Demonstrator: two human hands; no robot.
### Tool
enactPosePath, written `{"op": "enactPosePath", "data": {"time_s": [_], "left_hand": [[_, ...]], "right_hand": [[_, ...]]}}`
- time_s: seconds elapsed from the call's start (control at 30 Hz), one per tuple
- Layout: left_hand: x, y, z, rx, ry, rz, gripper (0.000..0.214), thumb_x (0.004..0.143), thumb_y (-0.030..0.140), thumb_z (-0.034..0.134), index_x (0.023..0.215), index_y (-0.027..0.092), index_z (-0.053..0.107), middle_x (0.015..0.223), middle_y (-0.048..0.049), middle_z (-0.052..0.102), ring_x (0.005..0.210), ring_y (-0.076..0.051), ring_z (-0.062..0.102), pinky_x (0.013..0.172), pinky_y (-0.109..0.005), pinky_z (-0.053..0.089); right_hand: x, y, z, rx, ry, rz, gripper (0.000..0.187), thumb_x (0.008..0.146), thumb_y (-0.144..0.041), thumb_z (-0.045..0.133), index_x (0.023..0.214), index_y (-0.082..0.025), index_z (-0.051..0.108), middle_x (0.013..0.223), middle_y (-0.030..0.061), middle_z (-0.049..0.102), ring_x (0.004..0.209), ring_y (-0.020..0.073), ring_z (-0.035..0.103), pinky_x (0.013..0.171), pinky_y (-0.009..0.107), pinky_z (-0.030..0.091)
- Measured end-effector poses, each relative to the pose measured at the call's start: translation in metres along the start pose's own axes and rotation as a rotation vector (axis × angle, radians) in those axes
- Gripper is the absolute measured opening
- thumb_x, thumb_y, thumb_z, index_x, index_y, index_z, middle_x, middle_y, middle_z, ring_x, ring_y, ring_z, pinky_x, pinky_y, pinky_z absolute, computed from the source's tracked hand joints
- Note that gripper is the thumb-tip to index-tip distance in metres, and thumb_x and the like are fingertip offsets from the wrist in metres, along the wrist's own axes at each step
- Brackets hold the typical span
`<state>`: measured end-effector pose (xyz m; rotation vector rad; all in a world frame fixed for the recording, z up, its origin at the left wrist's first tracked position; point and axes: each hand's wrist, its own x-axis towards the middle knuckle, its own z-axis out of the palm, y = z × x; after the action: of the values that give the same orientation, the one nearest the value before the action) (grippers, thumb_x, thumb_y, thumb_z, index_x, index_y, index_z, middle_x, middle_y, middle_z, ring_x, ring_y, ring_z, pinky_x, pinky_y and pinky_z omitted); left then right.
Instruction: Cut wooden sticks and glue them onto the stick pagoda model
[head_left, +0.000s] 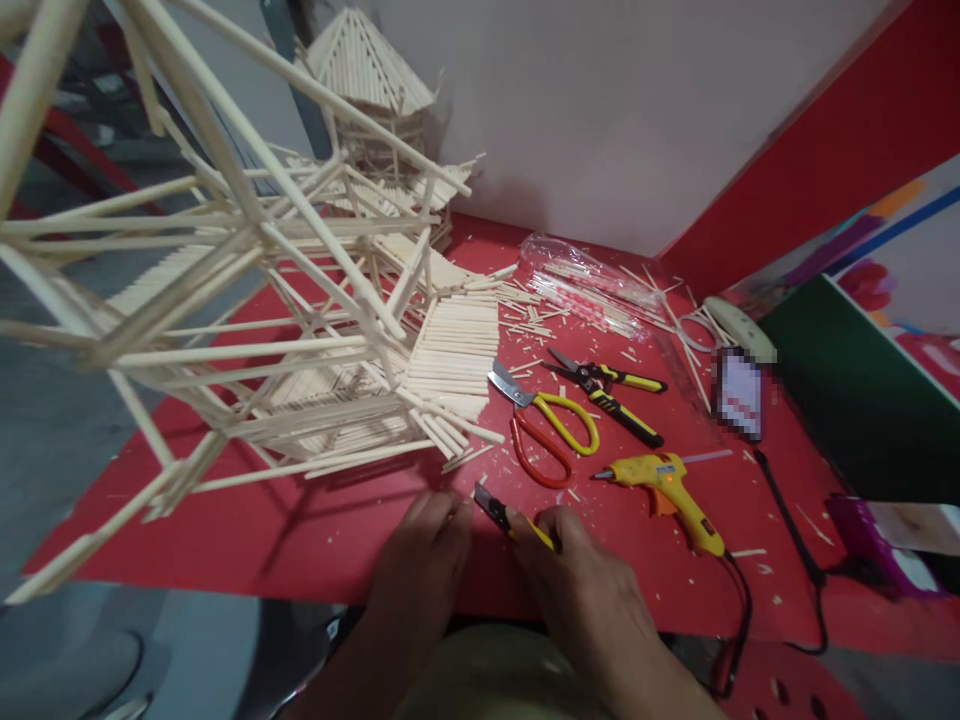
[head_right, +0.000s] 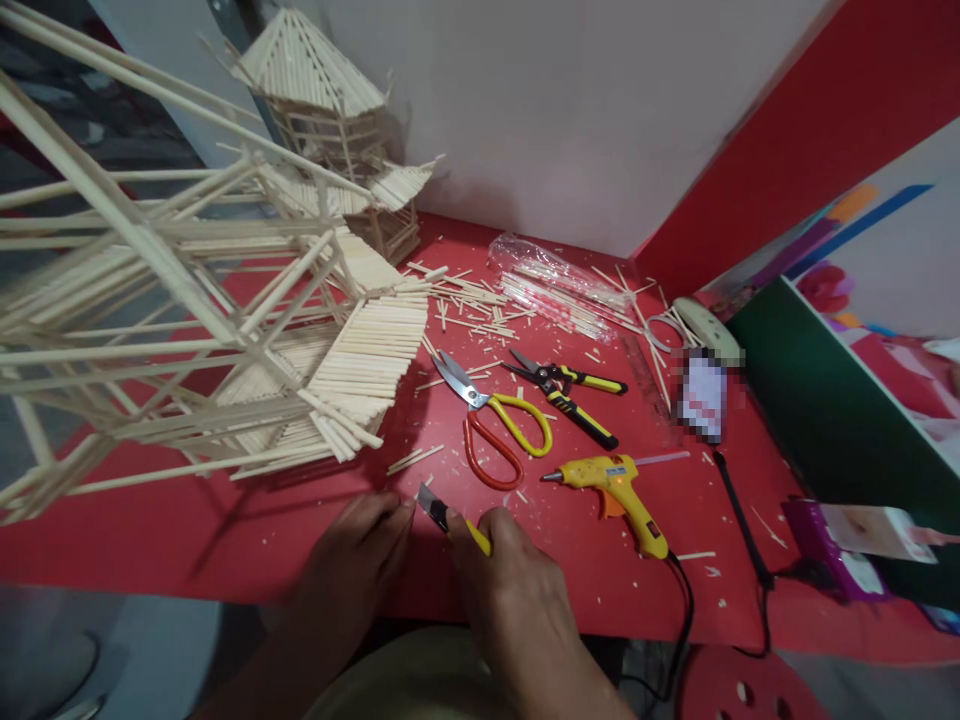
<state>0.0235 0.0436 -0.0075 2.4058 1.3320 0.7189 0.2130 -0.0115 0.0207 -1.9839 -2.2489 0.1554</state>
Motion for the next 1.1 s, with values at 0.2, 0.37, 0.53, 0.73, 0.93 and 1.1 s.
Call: {"op": "enactPosePath", "data": {"time_s": [0.2,0.37,0.53,0.73,0.93,1.1], "left_hand": [[-0.004,-0.002,0.003,0.034,0.059,0.042,0.024,0.098,0.021,0.045,0.105,0.019,0.067,0.095,-0.0072,0.069,0.085,-0.02,0.063,0.075,-0.031,0.055],[-0.008,-0.003,0.003,0.031,0.083,0.071,0.026,0.098,0.02,0.044,0.114,0.019,0.064,0.101,-0.0083,0.069,0.093,-0.021,0.062,0.082,-0.032,0.055],[-0.013,-0.006,0.006,0.033,0.061,0.07,0.029,0.096,0.017,0.046,0.119,0.02,0.063,0.106,-0.0094,0.069,0.099,-0.023,0.063,0.09,-0.037,0.055],[-0.017,-0.013,0.006,0.145,0.028,0.208,0.034,0.096,0.011,0.04,0.12,0.018,0.063,0.114,-0.01,0.071,0.107,-0.022,0.063,0.1,-0.037,0.05],[-0.011,-0.007,0.002,0.165,0.068,0.208,0.035,0.097,0.014,0.035,0.112,0.018,0.066,0.106,-0.0093,0.073,0.098,-0.022,0.065,0.09,-0.035,0.055],[-0.011,-0.002,0.004,0.088,0.052,0.079,0.036,0.099,0.018,0.031,0.11,0.019,0.065,0.103,-0.0081,0.071,0.094,-0.021,0.064,0.082,-0.035,0.056]], "right_hand": [[0.001,0.006,-0.011,0.015,-0.066,-0.067,0.032,0.099,-0.033,0.044,0.13,-0.034,0.054,0.085,0.0013,0.057,0.057,0.0115,0.053,0.047,0.022,0.026],[0.004,0.008,-0.018,0.054,-0.118,-0.078,0.032,0.1,-0.03,0.044,0.13,-0.033,0.053,0.087,0.0014,0.056,0.059,0.0109,0.054,0.049,0.021,0.03],[0.005,0.007,-0.017,0.005,-0.091,-0.111,0.037,0.097,-0.025,0.044,0.133,-0.032,0.051,0.088,0.002,0.058,0.059,0.0111,0.054,0.047,0.022,0.027],[0.007,0.003,-0.016,-0.092,-0.039,-0.137,0.045,0.088,-0.019,0.051,0.132,-0.029,0.051,0.088,0.0023,0.057,0.061,0.0118,0.053,0.047,0.023,0.021],[0.009,0.006,-0.018,-0.091,-0.061,-0.167,0.045,0.088,-0.016,0.051,0.132,-0.027,0.05,0.089,0.0031,0.057,0.06,0.0118,0.052,0.048,0.023,0.023],[0.01,0.006,-0.022,-0.089,-0.046,-0.21,0.052,0.084,-0.014,0.054,0.135,-0.025,0.049,0.09,0.0049,0.057,0.061,0.0136,0.054,0.048,0.023,0.027]]}}
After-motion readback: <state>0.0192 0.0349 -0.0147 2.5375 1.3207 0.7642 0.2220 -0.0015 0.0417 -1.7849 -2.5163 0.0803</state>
